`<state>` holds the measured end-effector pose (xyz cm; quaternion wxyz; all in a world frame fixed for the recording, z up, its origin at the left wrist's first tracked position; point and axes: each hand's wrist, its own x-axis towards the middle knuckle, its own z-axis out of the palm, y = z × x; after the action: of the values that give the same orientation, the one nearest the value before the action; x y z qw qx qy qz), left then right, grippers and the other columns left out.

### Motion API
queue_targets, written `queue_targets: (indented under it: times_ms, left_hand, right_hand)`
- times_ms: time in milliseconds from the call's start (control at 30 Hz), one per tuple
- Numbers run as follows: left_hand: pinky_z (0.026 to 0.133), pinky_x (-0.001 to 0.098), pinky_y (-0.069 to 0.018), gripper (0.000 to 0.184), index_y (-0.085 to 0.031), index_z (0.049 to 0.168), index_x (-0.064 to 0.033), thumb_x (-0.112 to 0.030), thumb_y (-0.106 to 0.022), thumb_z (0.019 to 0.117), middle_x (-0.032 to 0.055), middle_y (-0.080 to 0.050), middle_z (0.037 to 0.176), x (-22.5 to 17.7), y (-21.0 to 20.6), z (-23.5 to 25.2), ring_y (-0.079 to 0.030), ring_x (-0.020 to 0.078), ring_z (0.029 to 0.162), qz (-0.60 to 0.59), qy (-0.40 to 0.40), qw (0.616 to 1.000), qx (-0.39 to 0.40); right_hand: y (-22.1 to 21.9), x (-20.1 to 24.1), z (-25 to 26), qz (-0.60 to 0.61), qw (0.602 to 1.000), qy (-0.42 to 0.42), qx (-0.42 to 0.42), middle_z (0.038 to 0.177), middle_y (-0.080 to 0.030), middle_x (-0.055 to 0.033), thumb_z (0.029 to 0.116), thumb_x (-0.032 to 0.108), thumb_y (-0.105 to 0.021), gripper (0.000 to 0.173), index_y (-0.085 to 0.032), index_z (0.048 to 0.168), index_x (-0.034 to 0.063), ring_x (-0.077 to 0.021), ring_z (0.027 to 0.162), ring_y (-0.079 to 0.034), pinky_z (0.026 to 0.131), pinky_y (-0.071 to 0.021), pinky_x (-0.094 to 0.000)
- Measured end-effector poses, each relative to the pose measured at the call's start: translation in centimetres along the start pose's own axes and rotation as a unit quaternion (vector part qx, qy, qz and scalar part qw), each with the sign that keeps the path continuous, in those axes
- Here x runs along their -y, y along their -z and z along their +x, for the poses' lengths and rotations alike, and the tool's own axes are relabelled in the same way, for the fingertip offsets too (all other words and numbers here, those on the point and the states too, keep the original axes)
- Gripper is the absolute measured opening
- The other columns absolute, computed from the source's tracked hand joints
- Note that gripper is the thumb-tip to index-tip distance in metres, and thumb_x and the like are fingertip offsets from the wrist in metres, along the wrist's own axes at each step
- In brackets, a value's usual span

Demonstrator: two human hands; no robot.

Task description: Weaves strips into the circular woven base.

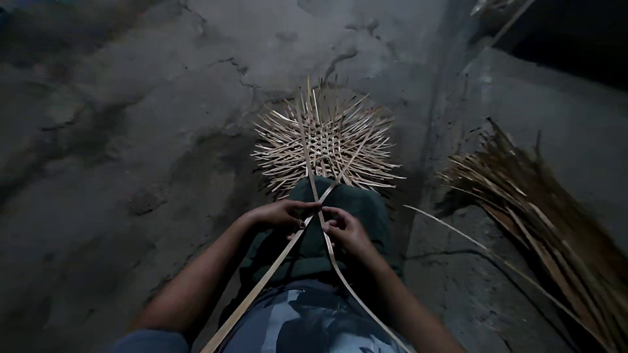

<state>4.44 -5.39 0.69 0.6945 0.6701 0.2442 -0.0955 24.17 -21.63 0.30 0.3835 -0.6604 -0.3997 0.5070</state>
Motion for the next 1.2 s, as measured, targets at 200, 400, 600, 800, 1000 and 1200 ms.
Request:
queue_targets:
  times_ms: [200, 400, 600, 800, 1000, 1200]
  left_hand:
    - [0.057, 0.03, -0.055, 0.07, -0.039, 0.158, -0.0346, -0.003, -0.06, 0.0995, 0.0113, -0.068, 0.1, 0.6, 0.0, -0.6, -0.061, 0.0145, 0.062, -0.004, -0.012, 1.0, 0.005]
    - [0.057, 0.0288, -0.0552, 0.069, -0.04, 0.158, -0.0338, -0.002, -0.06, 0.0998, 0.0114, -0.069, 0.101, 0.1, 0.2, -0.3, -0.061, 0.0136, 0.062, -0.006, -0.009, 1.0, 0.007]
    - [0.056, 0.0258, -0.0518, 0.066, -0.042, 0.157, -0.0333, -0.002, -0.058, 0.1008, 0.0096, -0.066, 0.089, 0.1, -0.1, -0.3, -0.058, 0.0112, 0.059, -0.012, 0.011, 1.0, -0.012]
    - [0.053, 0.0267, -0.0506, 0.068, -0.042, 0.157, -0.0325, 0.001, -0.057, 0.1005, 0.014, -0.069, 0.097, 0.3, 0.0, 0.0, -0.057, 0.0129, 0.057, -0.026, 0.0, 1.0, -0.009]
    - [0.051, 0.0218, -0.0484, 0.067, -0.045, 0.155, -0.0299, 0.005, -0.054, 0.0991, 0.0127, -0.069, 0.115, 0.1, 1.2, 0.7, -0.056, 0.0086, 0.056, -0.089, 0.005, 0.996, 0.022]
    - [0.053, 0.0241, -0.0504, 0.067, -0.042, 0.156, -0.0334, -0.001, -0.058, 0.1004, 0.0106, -0.068, 0.092, 0.1, 0.4, 0.7, -0.058, 0.0102, 0.058, -0.047, 0.028, 0.998, -0.009]
  right_hand:
    - [-0.3, -0.4, -0.6, 0.01, 1.0, 0.002, 0.008, 0.101, -0.072, -0.0091, 0.0989, 0.01, -0.065, 0.053, -0.05, 0.15, 0.015, -0.0158, 0.072, -0.069, 0.061, -0.0595, -0.0313]
    - [-0.1, 0.0, -0.7, -0.01, 0.999, -0.009, 0.03, 0.1, -0.071, -0.0101, 0.0994, 0.011, -0.064, 0.057, -0.046, 0.153, 0.0168, -0.0163, 0.071, -0.069, 0.062, -0.0604, -0.0331]
    - [0.5, 0.3, -0.6, -0.055, 0.996, -0.018, 0.071, 0.097, -0.069, -0.0093, 0.1005, 0.012, -0.063, 0.063, -0.039, 0.158, 0.0195, -0.0143, 0.069, -0.066, 0.062, -0.0592, -0.031]
    - [1.1, 0.5, -0.4, -0.047, 0.993, -0.045, 0.094, 0.097, -0.068, -0.0089, 0.1016, 0.011, -0.062, 0.063, -0.04, 0.158, 0.0249, -0.013, 0.07, -0.065, 0.063, -0.0578, -0.0302]
    - [2.8, -0.1, 0.8, 0.147, 0.978, -0.082, 0.121, 0.101, -0.069, -0.006, 0.1008, 0.006, -0.058, 0.051, -0.052, 0.15, 0.0191, -0.0069, 0.07, -0.061, 0.063, -0.0523, -0.0208]
    - [2.1, 0.0, 0.3, 0.098, 0.987, -0.073, 0.099, 0.095, -0.069, -0.0071, 0.1008, 0.007, -0.061, 0.056, -0.047, 0.154, 0.019, -0.0113, 0.068, -0.064, 0.059, -0.0555, -0.0268]
